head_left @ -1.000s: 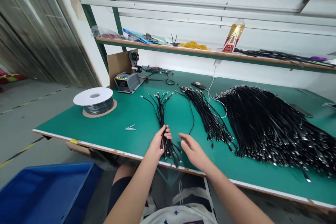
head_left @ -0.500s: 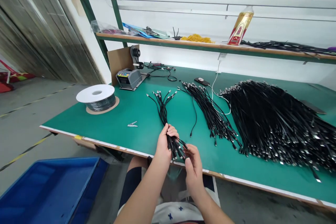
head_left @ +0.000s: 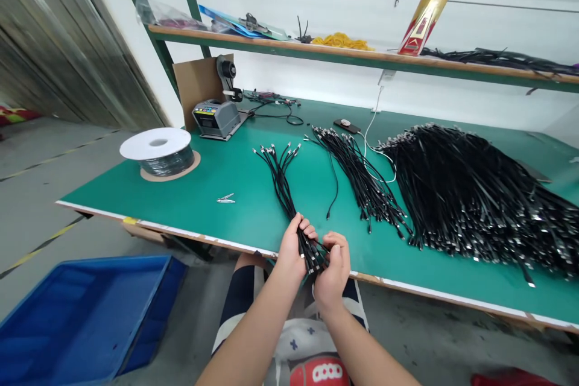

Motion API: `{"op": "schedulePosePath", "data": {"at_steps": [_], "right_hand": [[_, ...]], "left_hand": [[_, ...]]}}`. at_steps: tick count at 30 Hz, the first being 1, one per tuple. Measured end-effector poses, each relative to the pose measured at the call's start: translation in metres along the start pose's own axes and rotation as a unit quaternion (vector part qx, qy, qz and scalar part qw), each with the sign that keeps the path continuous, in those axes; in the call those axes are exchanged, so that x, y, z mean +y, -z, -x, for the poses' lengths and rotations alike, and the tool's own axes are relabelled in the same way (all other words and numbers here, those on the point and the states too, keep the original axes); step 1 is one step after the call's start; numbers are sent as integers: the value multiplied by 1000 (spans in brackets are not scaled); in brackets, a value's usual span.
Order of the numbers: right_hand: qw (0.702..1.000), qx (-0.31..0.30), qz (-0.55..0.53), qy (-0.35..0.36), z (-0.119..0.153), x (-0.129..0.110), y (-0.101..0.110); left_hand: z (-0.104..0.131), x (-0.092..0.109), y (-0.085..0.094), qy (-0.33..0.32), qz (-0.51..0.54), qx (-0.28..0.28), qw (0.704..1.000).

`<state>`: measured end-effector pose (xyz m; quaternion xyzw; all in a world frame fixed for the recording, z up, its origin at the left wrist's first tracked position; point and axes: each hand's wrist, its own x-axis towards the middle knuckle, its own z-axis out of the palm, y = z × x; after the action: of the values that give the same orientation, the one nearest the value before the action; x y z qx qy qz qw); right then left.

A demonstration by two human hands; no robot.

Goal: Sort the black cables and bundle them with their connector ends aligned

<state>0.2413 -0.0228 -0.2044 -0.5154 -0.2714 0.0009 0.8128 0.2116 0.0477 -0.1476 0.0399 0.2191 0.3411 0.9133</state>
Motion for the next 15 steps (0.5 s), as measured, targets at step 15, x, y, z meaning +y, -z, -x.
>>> {"op": "schedulePosePath", "data": {"at_steps": [15], "right_hand": [[957, -174, 136, 187, -9, -5, 17]], "left_hand": [[11, -6, 2, 5, 2, 31, 1000]]}}
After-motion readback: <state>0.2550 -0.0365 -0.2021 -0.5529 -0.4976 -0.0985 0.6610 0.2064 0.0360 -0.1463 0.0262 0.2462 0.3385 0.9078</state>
